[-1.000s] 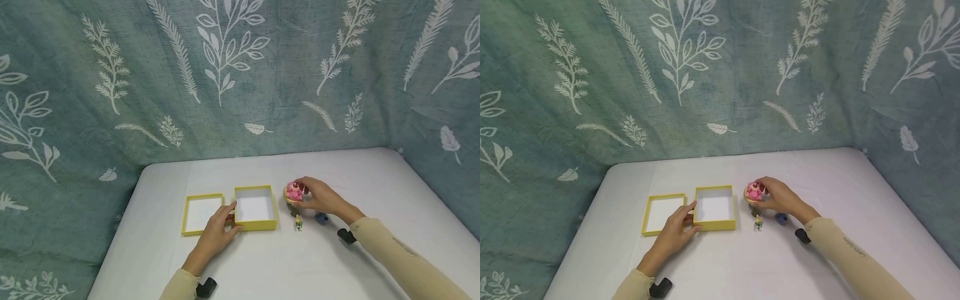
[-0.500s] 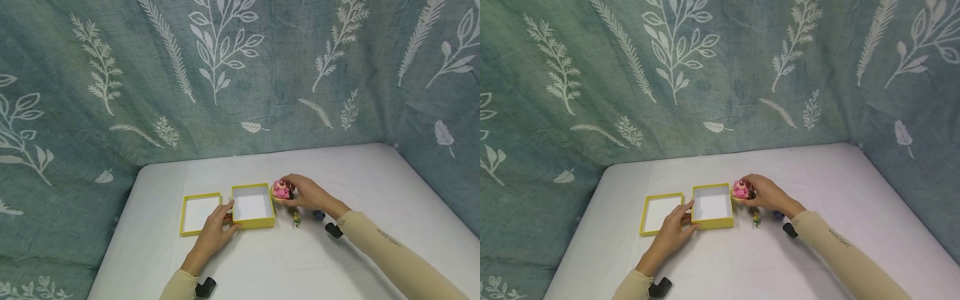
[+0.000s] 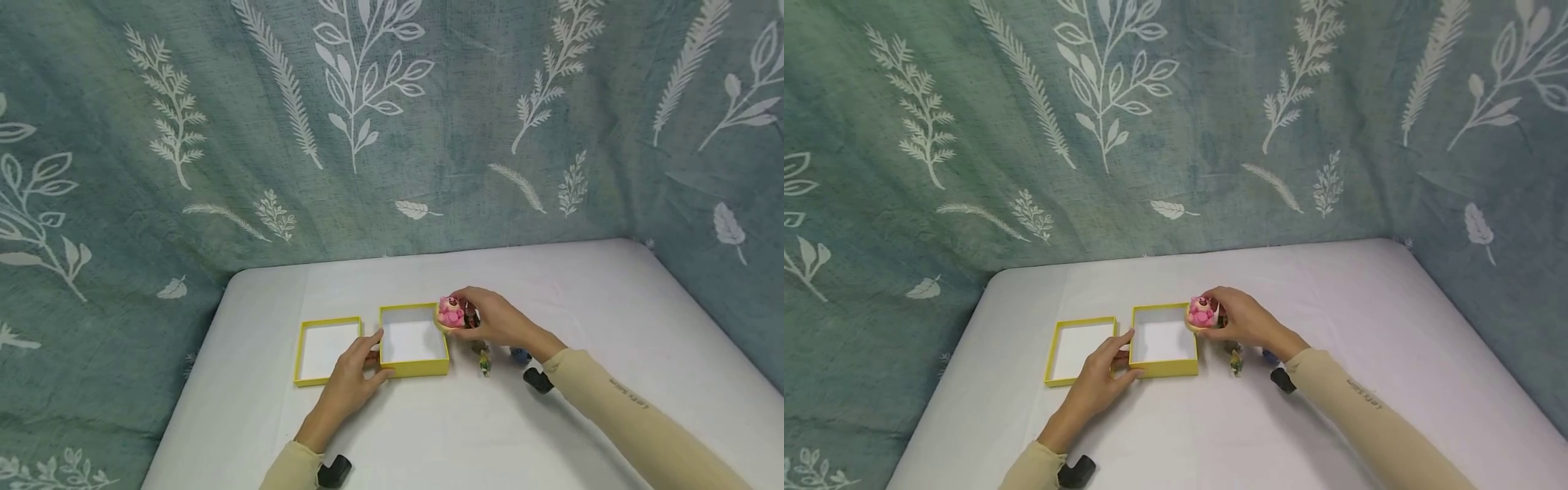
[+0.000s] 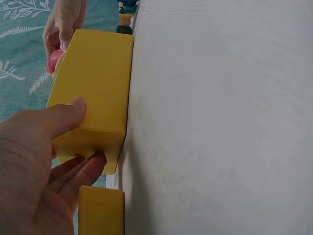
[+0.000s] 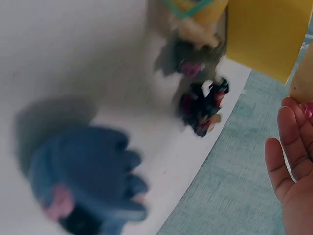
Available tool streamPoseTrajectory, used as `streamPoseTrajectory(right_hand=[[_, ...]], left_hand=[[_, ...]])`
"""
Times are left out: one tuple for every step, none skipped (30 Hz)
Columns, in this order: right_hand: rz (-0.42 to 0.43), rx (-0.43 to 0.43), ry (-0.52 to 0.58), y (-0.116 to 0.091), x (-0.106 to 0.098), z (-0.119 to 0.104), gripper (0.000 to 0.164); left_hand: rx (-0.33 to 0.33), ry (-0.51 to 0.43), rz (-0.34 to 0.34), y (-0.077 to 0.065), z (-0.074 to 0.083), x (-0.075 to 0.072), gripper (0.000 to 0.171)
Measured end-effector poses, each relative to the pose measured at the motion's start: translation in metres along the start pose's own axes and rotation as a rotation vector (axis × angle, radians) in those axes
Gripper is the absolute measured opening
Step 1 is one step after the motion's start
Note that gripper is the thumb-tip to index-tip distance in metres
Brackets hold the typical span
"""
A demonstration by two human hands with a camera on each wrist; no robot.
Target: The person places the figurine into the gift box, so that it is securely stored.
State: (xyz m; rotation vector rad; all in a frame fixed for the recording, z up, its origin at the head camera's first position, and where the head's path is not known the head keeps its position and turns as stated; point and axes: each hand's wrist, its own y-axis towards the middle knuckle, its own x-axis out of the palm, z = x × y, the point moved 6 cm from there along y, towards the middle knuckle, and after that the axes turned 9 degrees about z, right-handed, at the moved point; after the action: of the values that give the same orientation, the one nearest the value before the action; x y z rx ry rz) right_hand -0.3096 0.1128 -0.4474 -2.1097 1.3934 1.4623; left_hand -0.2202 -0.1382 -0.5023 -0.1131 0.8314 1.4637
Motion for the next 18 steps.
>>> streamPoseTrajectory(right_hand=[[0.000, -0.008, 0.009, 0.002, 0.001, -0.003, 0.060], [0.001, -0.017, 0.021, 0.004, 0.002, -0.006, 0.059], [0.003, -0.027, 0.029, 0.005, 0.003, -0.009, 0.059], [0.005, -0.034, 0.034, 0.007, 0.004, -0.013, 0.059], [0.007, -0.041, 0.039, 0.008, 0.005, -0.015, 0.059], [0.006, -0.046, 0.035, 0.009, 0.006, -0.017, 0.059], [0.008, -0.051, 0.031, 0.010, 0.008, -0.020, 0.058], [0.009, -0.058, 0.030, 0.010, 0.009, -0.022, 0.058], [0.010, -0.064, 0.026, 0.011, 0.011, -0.024, 0.058], [0.011, -0.065, 0.027, 0.012, 0.013, -0.026, 0.058], [0.010, -0.066, 0.030, 0.012, 0.015, -0.027, 0.057], [0.011, -0.068, 0.031, 0.013, 0.016, -0.028, 0.057], [0.014, -0.067, 0.035, 0.013, 0.017, -0.030, 0.056], [0.014, -0.065, 0.033, 0.014, 0.019, -0.030, 0.056], [0.014, -0.064, 0.033, 0.014, 0.019, -0.030, 0.056], [0.015, -0.062, 0.031, 0.015, 0.020, -0.031, 0.057], [0.016, -0.063, 0.024, 0.016, 0.020, -0.031, 0.057], [0.018, -0.068, 0.015, 0.016, 0.021, -0.032, 0.058]], left_hand=[[-0.001, 0.001, 0.006, 0.000, 0.000, -0.001, 0.076], [0.001, -0.003, 0.010, 0.000, -0.001, -0.002, 0.075], [0.004, -0.005, 0.012, 0.000, -0.001, -0.002, 0.075], [0.005, -0.010, 0.012, 0.000, -0.001, -0.002, 0.075], [0.005, -0.015, 0.008, 0.000, -0.001, -0.002, 0.075], [0.006, -0.018, 0.004, 0.000, -0.001, -0.002, 0.074], [0.005, -0.023, -0.001, 0.000, -0.002, -0.002, 0.074], [0.005, -0.022, -0.005, 0.000, -0.002, -0.001, 0.074], [0.003, -0.018, -0.007, 0.000, -0.002, -0.001, 0.074], [-0.001, -0.017, -0.009, -0.001, -0.002, -0.001, 0.073], [-0.002, -0.011, -0.009, -0.001, -0.002, -0.002, 0.073], [-0.003, -0.005, -0.009, -0.001, -0.002, -0.002, 0.073], [-0.003, 0.000, -0.008, -0.001, -0.002, -0.002, 0.073], [-0.001, 0.006, -0.008, -0.001, -0.002, -0.003, 0.073], [0.001, 0.009, -0.006, -0.001, -0.002, -0.003, 0.072], [0.001, 0.010, -0.005, -0.001, -0.002, -0.004, 0.072], [0.005, 0.010, -0.004, -0.001, -0.002, -0.005, 0.072], [0.006, 0.006, -0.005, -0.001, -0.002, -0.005, 0.072]])
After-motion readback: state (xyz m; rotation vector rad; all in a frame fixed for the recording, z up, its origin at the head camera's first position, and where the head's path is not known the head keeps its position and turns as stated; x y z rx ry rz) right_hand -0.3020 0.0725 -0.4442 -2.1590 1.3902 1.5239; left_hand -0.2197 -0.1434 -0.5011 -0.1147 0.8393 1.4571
